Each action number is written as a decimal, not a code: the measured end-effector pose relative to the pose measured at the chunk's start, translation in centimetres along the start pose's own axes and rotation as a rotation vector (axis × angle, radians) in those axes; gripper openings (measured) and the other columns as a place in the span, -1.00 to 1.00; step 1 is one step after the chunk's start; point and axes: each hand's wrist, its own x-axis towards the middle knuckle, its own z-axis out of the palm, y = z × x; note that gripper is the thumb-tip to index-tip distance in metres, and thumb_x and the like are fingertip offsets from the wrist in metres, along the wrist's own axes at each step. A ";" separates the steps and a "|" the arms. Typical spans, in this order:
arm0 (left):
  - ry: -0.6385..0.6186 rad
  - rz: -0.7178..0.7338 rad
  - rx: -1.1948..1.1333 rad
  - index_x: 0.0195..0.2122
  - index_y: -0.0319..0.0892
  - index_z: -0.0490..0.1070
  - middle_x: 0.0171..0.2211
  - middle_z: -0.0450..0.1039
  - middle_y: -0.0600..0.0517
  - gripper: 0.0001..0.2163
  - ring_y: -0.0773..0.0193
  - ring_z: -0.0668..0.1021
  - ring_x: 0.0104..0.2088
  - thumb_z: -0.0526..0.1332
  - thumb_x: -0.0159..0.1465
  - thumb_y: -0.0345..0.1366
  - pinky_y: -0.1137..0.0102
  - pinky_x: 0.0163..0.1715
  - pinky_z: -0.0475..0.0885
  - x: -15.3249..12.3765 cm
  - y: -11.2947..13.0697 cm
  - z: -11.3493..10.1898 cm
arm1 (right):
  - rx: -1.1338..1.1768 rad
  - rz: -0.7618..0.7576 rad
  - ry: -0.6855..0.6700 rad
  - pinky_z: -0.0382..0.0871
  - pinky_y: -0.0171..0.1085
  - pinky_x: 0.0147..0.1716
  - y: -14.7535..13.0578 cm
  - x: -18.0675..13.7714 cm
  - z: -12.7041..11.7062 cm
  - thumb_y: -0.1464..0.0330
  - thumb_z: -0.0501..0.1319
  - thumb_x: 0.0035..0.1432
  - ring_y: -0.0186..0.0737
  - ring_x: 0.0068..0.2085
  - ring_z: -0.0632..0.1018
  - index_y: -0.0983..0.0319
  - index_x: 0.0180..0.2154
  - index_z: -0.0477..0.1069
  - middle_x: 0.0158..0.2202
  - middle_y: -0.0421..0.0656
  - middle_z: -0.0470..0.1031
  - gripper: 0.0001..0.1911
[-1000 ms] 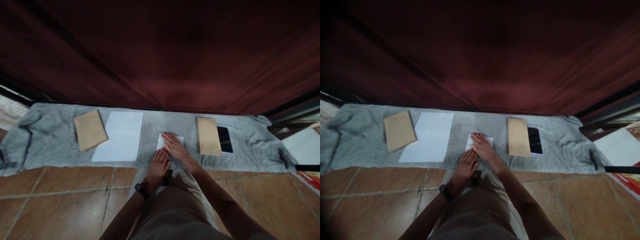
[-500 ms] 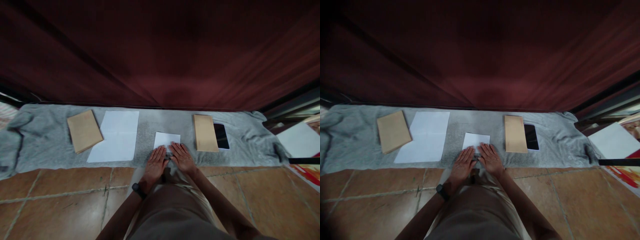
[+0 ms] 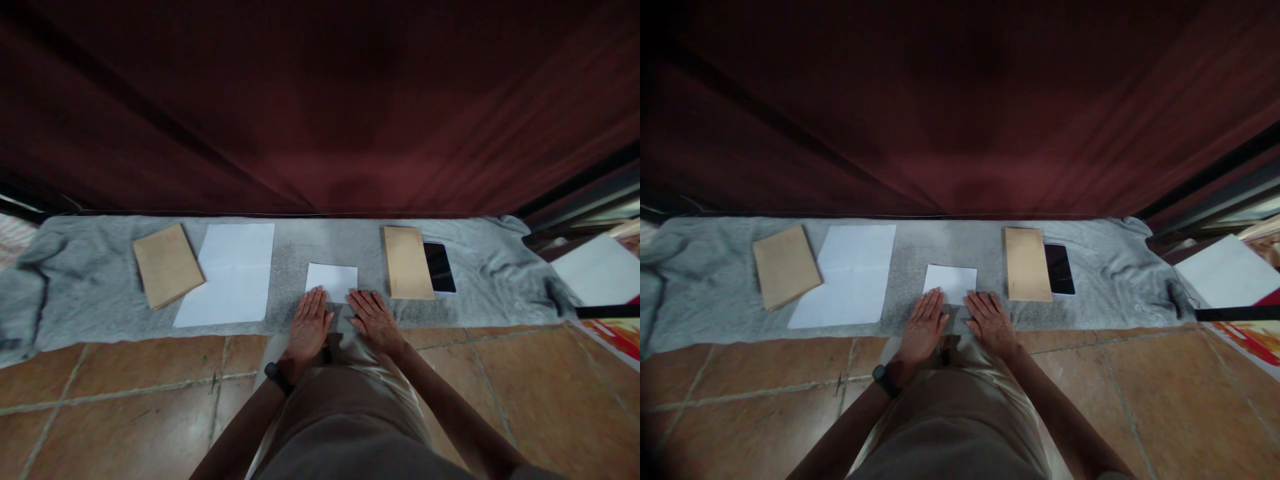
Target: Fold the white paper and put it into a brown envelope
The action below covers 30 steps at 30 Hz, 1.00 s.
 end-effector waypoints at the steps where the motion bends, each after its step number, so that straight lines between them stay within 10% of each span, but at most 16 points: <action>1: -0.014 0.038 -0.016 0.41 -0.33 0.17 0.43 0.15 -0.18 -0.49 0.09 0.18 0.45 -0.06 0.52 -0.19 0.12 0.44 0.15 0.7 0.5 0.0 | 0.003 0.002 0.004 -0.03 0.10 0.45 0.0 0.0 0.0 0.20 0.04 0.49 -0.03 0.41 0.26 0.19 0.44 0.09 0.45 -0.08 0.18 -0.41; 15: -0.074 0.318 -0.148 0.37 -0.24 0.24 0.42 0.20 -0.11 -0.49 0.16 0.22 0.44 -0.10 0.54 -0.07 0.14 0.43 0.13 8.1 2.2 1.8 | 0.061 0.017 0.043 0.08 0.14 0.42 -0.1 -0.1 0.1 0.24 0.08 0.46 0.01 0.36 0.33 0.25 0.27 0.37 0.30 0.00 0.42 -0.55; 30: -0.060 0.103 -0.075 0.47 -0.28 0.03 0.48 0.03 -0.12 -0.42 0.10 0.05 0.49 -0.06 0.50 -0.12 0.07 0.47 -0.04 8.7 0.8 2.4 | 0.038 0.050 -0.003 -0.02 0.10 0.43 -0.2 0.0 -0.1 0.23 -0.02 0.50 -0.03 0.41 0.26 0.21 0.43 0.12 0.41 -0.06 0.26 -0.44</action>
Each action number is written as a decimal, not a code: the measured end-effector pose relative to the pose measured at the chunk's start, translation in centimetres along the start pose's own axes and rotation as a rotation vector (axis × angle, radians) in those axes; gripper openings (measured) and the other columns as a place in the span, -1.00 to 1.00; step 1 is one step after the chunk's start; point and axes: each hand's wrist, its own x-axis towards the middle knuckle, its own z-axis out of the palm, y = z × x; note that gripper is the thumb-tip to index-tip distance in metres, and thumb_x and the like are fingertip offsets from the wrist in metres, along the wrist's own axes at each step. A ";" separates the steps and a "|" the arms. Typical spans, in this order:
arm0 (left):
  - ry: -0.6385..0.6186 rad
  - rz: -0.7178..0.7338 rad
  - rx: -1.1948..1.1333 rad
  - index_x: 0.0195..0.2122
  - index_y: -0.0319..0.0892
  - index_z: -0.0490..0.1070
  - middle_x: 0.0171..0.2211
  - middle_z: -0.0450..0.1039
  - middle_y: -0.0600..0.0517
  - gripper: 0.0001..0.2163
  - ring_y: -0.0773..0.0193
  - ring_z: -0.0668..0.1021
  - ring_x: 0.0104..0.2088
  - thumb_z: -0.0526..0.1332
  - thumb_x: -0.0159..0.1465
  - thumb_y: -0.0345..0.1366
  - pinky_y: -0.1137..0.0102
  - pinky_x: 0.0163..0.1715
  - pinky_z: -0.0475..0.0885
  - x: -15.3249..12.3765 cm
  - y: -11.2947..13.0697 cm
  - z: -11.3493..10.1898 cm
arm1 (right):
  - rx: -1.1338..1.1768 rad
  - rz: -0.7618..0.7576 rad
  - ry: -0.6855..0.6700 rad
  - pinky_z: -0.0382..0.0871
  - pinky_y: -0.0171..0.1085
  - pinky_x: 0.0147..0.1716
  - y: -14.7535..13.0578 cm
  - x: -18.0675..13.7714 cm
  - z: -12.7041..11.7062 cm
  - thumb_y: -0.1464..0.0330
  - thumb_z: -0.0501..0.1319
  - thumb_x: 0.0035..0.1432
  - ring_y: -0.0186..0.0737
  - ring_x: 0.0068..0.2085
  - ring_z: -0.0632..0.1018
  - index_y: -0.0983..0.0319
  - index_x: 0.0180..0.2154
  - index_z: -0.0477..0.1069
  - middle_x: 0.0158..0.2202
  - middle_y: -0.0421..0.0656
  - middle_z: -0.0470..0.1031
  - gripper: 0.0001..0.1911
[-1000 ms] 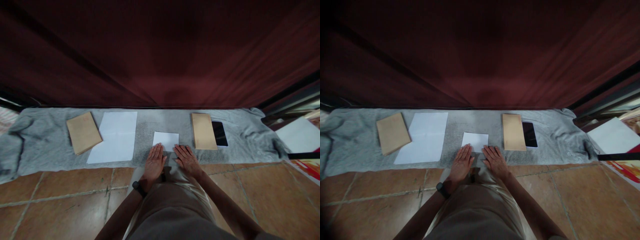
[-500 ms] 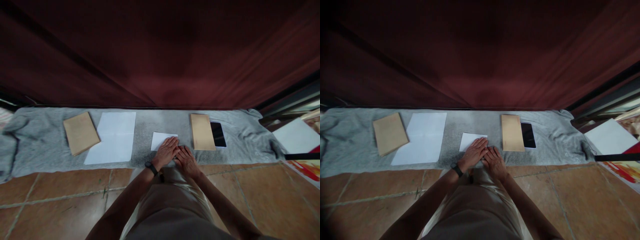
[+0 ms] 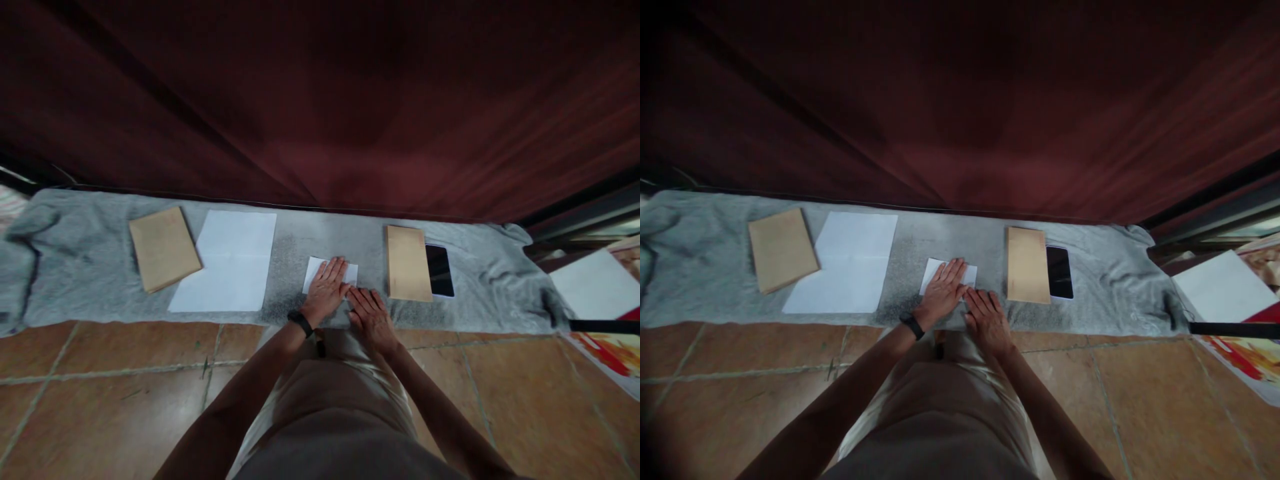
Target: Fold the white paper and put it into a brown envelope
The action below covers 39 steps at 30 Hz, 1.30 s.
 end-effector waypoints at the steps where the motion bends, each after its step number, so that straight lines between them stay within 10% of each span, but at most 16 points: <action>1: -0.002 -0.016 0.001 0.47 -0.28 0.04 0.48 0.03 -0.12 -0.43 0.09 0.05 0.49 -0.06 0.50 -0.13 0.06 0.47 -0.05 -0.1 -0.1 0.0 | -0.002 -0.001 0.002 -0.02 0.10 0.43 0.0 0.0 0.0 0.24 -0.02 0.50 -0.03 0.41 0.26 0.20 0.44 0.10 0.42 -0.07 0.24 -0.44; 39: 0.015 -0.175 0.024 0.45 -0.29 0.08 0.47 0.06 -0.16 -0.45 0.03 0.05 0.49 -0.09 0.49 -0.18 -0.04 0.46 -0.06 -3.1 -1.6 -1.2 | 0.006 0.136 0.169 0.07 0.10 0.40 -2.6 6.0 2.9 0.27 -0.07 0.50 -0.01 0.42 0.25 0.21 0.42 0.16 0.42 -0.02 0.22 -0.46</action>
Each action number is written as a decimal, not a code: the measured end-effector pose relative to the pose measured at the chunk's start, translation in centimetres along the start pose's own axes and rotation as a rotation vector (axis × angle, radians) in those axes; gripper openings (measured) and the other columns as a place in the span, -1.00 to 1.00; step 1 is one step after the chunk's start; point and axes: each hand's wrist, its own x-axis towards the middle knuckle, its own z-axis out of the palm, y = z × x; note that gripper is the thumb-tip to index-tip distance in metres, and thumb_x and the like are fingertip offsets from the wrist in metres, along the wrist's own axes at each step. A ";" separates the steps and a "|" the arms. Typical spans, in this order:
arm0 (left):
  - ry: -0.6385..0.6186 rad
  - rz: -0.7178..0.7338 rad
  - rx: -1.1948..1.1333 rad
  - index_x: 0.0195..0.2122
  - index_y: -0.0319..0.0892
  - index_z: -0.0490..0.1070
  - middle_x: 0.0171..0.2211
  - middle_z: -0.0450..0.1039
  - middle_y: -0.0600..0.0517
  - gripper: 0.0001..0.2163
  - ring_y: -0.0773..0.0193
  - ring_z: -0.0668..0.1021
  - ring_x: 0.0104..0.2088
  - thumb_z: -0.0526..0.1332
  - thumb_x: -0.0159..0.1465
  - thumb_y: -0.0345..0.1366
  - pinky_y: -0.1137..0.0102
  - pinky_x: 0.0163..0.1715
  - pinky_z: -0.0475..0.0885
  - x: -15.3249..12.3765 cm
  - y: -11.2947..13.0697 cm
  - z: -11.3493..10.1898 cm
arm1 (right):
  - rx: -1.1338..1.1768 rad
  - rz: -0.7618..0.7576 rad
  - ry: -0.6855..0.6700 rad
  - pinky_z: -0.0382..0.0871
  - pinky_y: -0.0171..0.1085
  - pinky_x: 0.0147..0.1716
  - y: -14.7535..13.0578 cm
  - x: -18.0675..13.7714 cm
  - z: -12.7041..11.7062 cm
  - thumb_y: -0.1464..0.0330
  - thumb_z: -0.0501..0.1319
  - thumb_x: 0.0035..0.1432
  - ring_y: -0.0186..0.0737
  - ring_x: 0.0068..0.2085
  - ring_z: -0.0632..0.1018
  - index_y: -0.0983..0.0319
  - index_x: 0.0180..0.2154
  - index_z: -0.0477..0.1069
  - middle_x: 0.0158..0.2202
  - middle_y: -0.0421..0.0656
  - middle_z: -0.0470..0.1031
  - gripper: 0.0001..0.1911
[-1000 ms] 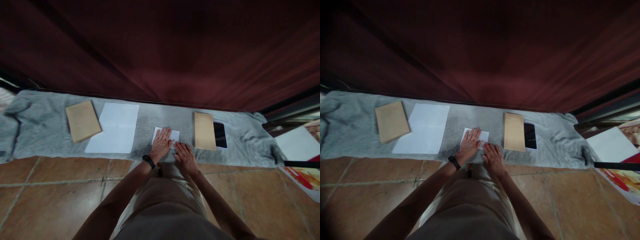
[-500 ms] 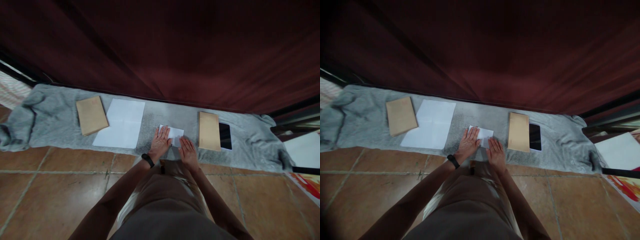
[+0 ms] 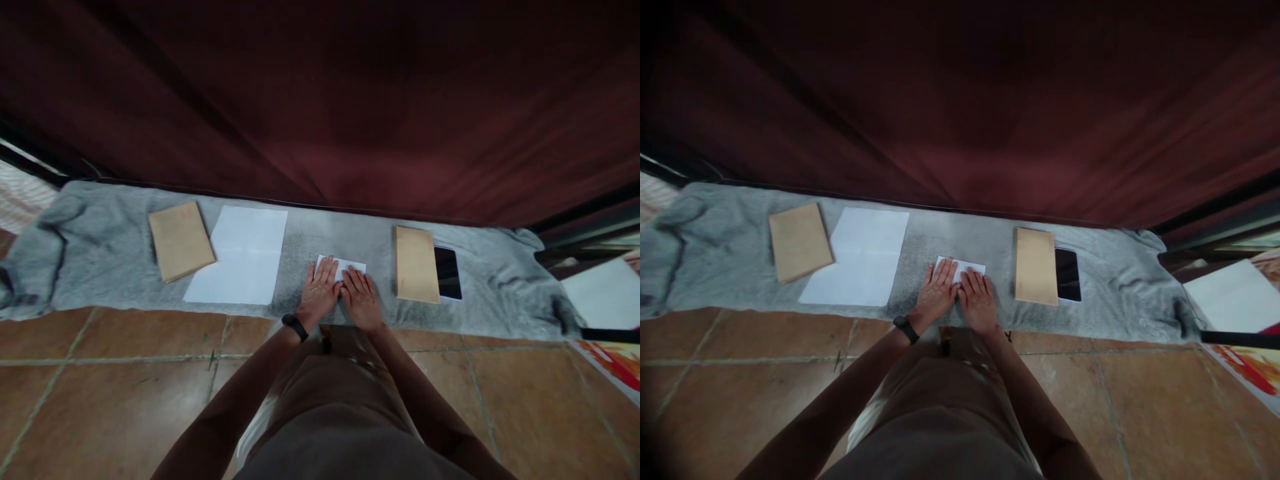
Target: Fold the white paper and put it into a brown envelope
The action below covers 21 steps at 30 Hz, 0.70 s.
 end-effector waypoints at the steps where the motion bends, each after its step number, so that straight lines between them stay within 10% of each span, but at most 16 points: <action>1: 0.007 -0.006 -0.002 0.45 -0.29 0.08 0.47 0.06 -0.17 -0.44 0.02 0.05 0.49 -0.09 0.49 -0.16 -0.05 0.45 -0.05 0.0 0.0 0.0 | -0.004 0.006 0.016 0.07 0.10 0.40 0.1 0.0 0.0 0.26 -0.07 0.50 0.00 0.42 0.25 0.21 0.41 0.17 0.42 -0.01 0.23 -0.46; 21: 0.142 -0.082 -0.019 0.45 -0.34 0.06 0.44 0.11 -0.23 -0.43 -0.03 0.14 0.46 -0.08 0.50 -0.13 -0.04 0.42 0.08 -1.9 -2.5 -0.4 | -0.130 0.127 0.044 0.07 0.07 0.37 2.1 -0.8 -0.5 0.26 0.01 0.48 0.06 0.40 0.26 0.25 0.40 0.19 0.43 -0.02 0.22 -0.46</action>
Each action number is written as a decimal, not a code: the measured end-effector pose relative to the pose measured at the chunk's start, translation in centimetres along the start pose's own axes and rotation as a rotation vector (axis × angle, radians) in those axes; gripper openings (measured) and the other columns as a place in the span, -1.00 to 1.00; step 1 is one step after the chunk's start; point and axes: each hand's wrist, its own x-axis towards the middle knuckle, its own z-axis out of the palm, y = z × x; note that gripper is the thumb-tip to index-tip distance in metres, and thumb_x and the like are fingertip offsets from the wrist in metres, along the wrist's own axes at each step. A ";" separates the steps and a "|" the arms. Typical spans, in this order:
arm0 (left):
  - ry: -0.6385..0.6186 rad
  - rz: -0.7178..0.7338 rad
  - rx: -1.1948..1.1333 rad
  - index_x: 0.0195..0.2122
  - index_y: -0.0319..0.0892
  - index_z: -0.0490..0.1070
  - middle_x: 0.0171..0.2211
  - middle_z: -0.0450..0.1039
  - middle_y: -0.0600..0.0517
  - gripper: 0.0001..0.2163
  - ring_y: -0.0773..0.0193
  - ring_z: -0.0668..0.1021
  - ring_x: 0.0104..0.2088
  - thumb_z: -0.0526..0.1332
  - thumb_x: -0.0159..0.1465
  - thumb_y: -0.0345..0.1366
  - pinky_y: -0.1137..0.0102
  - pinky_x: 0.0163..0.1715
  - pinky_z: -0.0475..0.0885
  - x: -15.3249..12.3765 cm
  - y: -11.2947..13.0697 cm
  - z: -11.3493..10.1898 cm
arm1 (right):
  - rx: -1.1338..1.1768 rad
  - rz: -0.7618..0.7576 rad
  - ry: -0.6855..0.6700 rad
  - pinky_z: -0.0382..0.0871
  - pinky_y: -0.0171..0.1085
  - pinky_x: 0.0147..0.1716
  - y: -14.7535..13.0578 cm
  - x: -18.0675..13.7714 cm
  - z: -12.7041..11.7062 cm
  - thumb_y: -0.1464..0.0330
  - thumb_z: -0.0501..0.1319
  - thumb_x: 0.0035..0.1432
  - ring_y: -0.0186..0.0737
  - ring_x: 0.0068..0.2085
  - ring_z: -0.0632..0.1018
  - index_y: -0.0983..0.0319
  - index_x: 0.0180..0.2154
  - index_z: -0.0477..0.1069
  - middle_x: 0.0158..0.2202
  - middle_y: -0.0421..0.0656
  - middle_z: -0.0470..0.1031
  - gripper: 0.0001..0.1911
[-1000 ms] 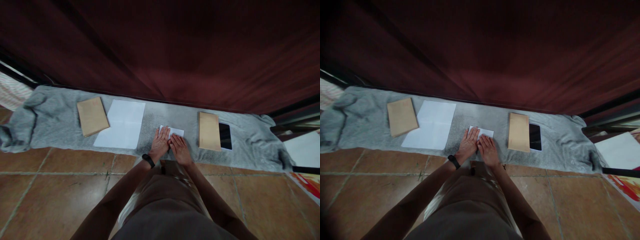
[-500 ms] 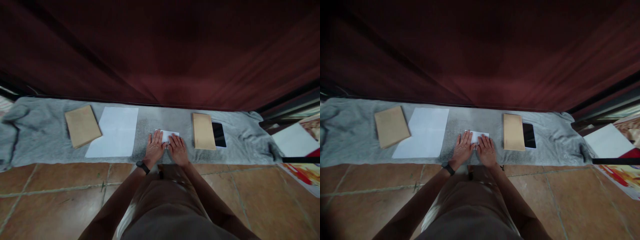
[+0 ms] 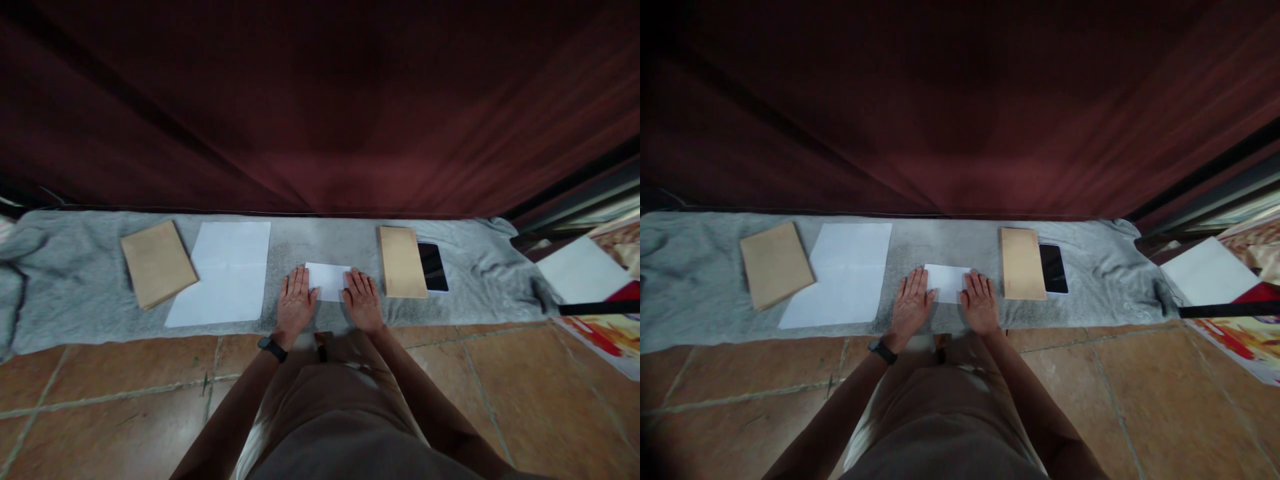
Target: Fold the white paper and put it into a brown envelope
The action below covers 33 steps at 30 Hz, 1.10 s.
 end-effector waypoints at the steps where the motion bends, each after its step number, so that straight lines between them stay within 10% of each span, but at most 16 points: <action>1: 0.004 -0.009 -0.004 0.44 -0.35 0.07 0.44 0.11 -0.24 -0.43 -0.03 0.15 0.46 -0.08 0.50 -0.14 -0.04 0.42 0.08 -0.2 -0.1 0.0 | -0.002 0.002 0.000 0.06 0.06 0.38 0.1 -0.1 0.0 0.27 0.01 0.48 0.06 0.40 0.26 0.26 0.40 0.19 0.43 -0.02 0.22 -0.46; 33: -0.001 -0.535 -0.527 -0.14 -0.14 0.48 -0.24 0.56 -0.06 -0.85 0.09 0.60 -0.17 0.22 0.26 -0.35 0.21 -0.07 0.48 1.0 0.5 -1.8 | -0.007 0.102 0.013 0.08 0.03 0.35 0.0 0.0 -0.2 0.32 -0.01 0.45 0.07 0.36 0.30 0.37 0.36 0.24 0.39 0.05 0.28 -0.46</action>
